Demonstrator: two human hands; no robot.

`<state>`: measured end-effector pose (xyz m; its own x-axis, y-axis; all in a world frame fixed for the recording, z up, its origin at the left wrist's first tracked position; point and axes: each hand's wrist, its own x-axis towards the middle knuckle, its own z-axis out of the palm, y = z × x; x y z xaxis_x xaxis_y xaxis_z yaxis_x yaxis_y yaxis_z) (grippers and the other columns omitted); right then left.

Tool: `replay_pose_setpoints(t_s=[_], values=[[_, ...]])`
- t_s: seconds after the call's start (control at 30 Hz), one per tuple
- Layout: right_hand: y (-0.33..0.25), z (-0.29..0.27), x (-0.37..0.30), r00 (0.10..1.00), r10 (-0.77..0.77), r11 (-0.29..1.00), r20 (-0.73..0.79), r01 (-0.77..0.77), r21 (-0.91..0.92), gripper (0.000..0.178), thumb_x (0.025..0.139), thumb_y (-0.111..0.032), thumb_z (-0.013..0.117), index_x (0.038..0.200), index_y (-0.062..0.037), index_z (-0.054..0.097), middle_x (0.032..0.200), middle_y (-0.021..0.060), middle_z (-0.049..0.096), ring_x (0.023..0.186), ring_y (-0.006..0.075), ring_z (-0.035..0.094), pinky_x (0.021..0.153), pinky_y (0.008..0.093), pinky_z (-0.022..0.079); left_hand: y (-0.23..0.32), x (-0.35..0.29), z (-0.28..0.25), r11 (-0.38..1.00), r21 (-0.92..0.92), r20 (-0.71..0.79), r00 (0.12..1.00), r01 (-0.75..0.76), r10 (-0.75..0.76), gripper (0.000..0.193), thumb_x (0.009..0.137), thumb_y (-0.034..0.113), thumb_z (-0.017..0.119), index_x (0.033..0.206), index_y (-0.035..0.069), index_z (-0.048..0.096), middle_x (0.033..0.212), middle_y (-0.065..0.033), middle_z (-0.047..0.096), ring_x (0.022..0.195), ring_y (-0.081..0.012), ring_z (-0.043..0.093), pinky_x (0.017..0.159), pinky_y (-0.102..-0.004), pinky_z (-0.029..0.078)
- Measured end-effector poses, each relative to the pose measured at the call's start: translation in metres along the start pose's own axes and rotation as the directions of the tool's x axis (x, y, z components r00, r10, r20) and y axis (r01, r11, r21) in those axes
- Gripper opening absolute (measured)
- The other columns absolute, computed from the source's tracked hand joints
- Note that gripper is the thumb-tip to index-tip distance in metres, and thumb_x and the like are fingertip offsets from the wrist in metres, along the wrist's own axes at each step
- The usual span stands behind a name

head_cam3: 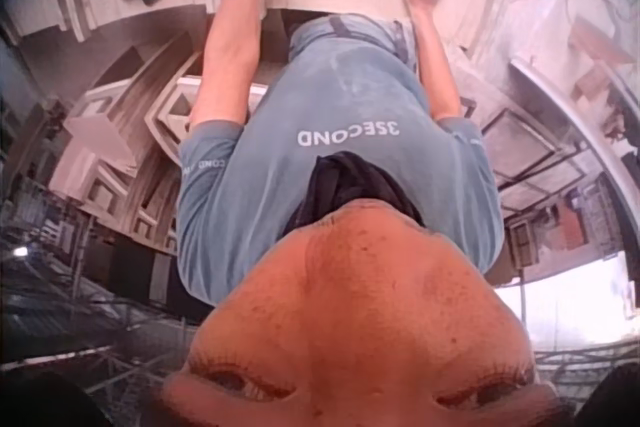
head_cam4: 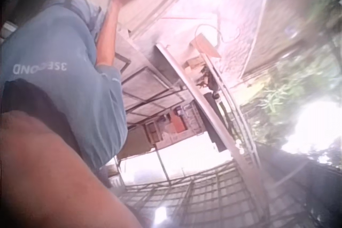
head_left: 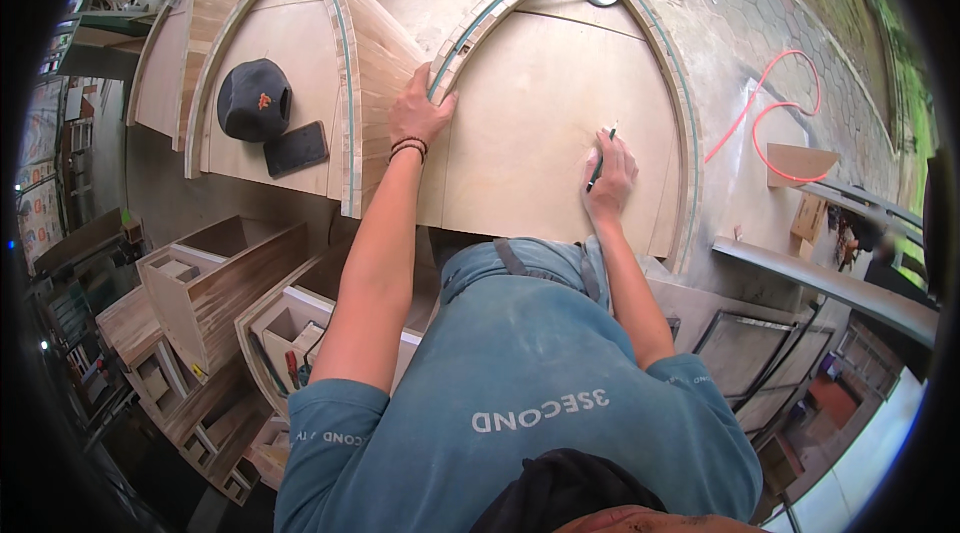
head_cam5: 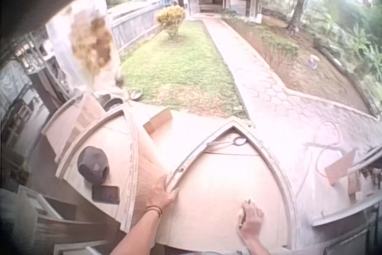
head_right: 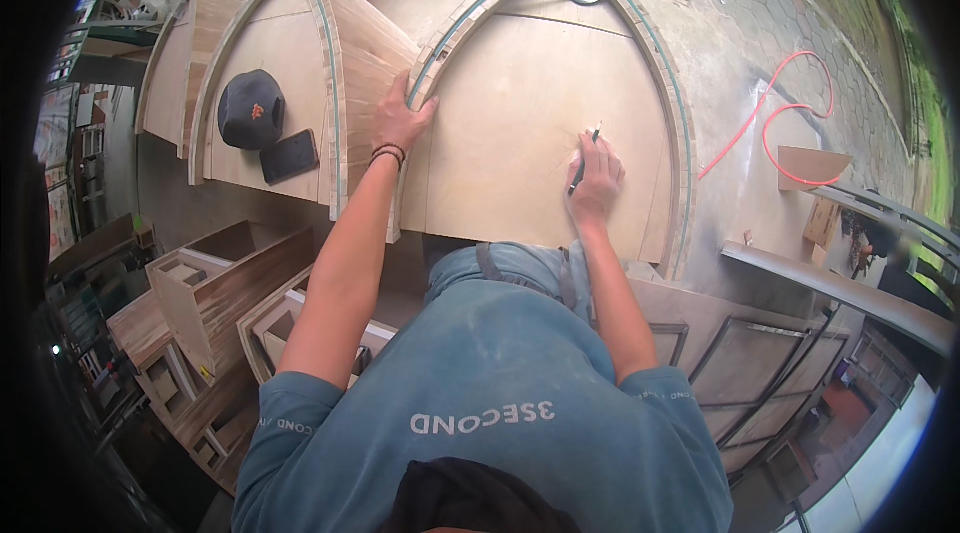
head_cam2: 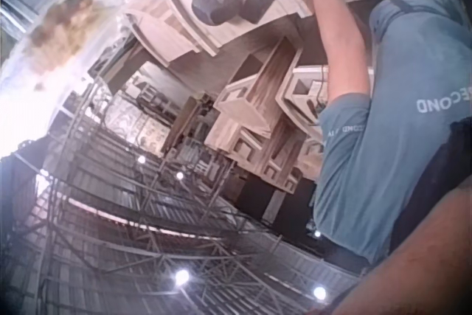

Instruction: The person marks a curved line on a piece of plywood using a pencil and a flexible template. They then use an electric sander to smooth the edges of the plywood. Finally, they manually sand the edges with a sanding block and fit the piece into a curved wooden frame.

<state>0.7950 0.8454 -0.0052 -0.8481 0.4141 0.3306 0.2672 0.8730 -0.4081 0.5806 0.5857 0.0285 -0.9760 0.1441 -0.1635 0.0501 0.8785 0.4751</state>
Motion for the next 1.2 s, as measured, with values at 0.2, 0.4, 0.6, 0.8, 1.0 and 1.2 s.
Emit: replay_pose_setpoints(t_s=[0.2,0.4,0.6,0.8,1.0,1.2], values=[[0.0,0.001,0.001,1.0,-0.002,1.0,-0.004,0.002,-0.001,0.04,0.091,-0.011,0.061,0.13,-0.0123,0.059,0.131,0.0076,0.063,0.126,0.0285,0.055,0.104,0.0435,0.041,-0.003,0.003,0.004,0.998,0.003,-0.057,0.997,-0.057,0.057,0.067,0.081,0.04,0.072,0.14,0.018,0.05,0.124,-0.0177,0.067,0.108,-0.0385,0.066,0.092,-0.0486,0.054],[0.005,0.0,0.001,1.0,0.006,1.0,0.011,-0.006,-0.004,0.038,0.091,-0.012,0.061,0.129,-0.0128,0.061,0.129,0.009,0.063,0.125,0.0281,0.055,0.103,0.0441,0.042,0.002,0.002,0.005,0.999,0.032,-0.016,1.0,0.019,-0.019,0.066,0.081,0.043,0.074,0.139,0.02,0.052,0.118,-0.0181,0.07,0.104,-0.0399,0.068,0.089,-0.0499,0.055],[0.02,-0.012,0.013,0.994,0.109,0.936,0.001,-0.103,0.335,0.034,0.097,-0.015,0.061,0.13,-0.0103,0.063,0.108,0.0109,0.07,0.103,0.0273,0.065,0.091,0.0377,0.049,0.005,-0.001,0.003,1.0,0.011,-0.048,0.999,0.001,0.0,0.068,0.081,0.043,0.075,0.14,0.021,0.051,0.115,-0.0166,0.071,0.103,-0.04,0.068,0.088,-0.05,0.055],[0.048,-0.055,0.029,0.942,0.336,0.821,0.009,-0.298,0.487,0.023,0.098,-0.016,0.065,0.117,-0.0053,0.072,0.093,0.0085,0.068,0.084,0.016,0.065,0.073,0.0283,0.05,0.006,0.0,0.002,0.999,-0.032,-0.009,0.999,0.033,-0.033,0.07,0.081,0.041,0.076,0.142,0.018,0.052,0.12,-0.0185,0.069,0.107,-0.0406,0.067,0.091,-0.0487,0.054],[0.102,-0.07,0.034,0.816,0.578,0.605,0.018,-0.443,0.662,0.015,0.094,-0.014,0.07,0.103,-0.0013,0.071,0.082,0.0037,0.068,0.074,0.0102,0.064,0.069,0.0248,0.052,-0.002,0.002,0.013,1.0,0.021,-0.074,0.997,-0.013,0.015,0.074,0.081,0.043,0.077,0.144,0.015,0.051,0.123,-0.0204,0.068,0.11,-0.0424,0.066,0.092,-0.0483,0.054],[0.127,-0.098,0.047,0.727,0.674,0.428,0.133,-0.53,0.732,0.012,0.093,-0.011,0.07,0.098,-0.0012,0.068,0.081,0.0016,0.067,0.071,0.0077,0.062,0.067,0.0222,0.052,-0.006,0.004,0.016,0.999,0.049,-0.074,0.997,-0.02,0.024,0.074,0.081,0.046,0.077,0.143,0.014,0.052,0.119,-0.0237,0.069,0.108,-0.0451,0.066,0.09,-0.0509,0.054]])
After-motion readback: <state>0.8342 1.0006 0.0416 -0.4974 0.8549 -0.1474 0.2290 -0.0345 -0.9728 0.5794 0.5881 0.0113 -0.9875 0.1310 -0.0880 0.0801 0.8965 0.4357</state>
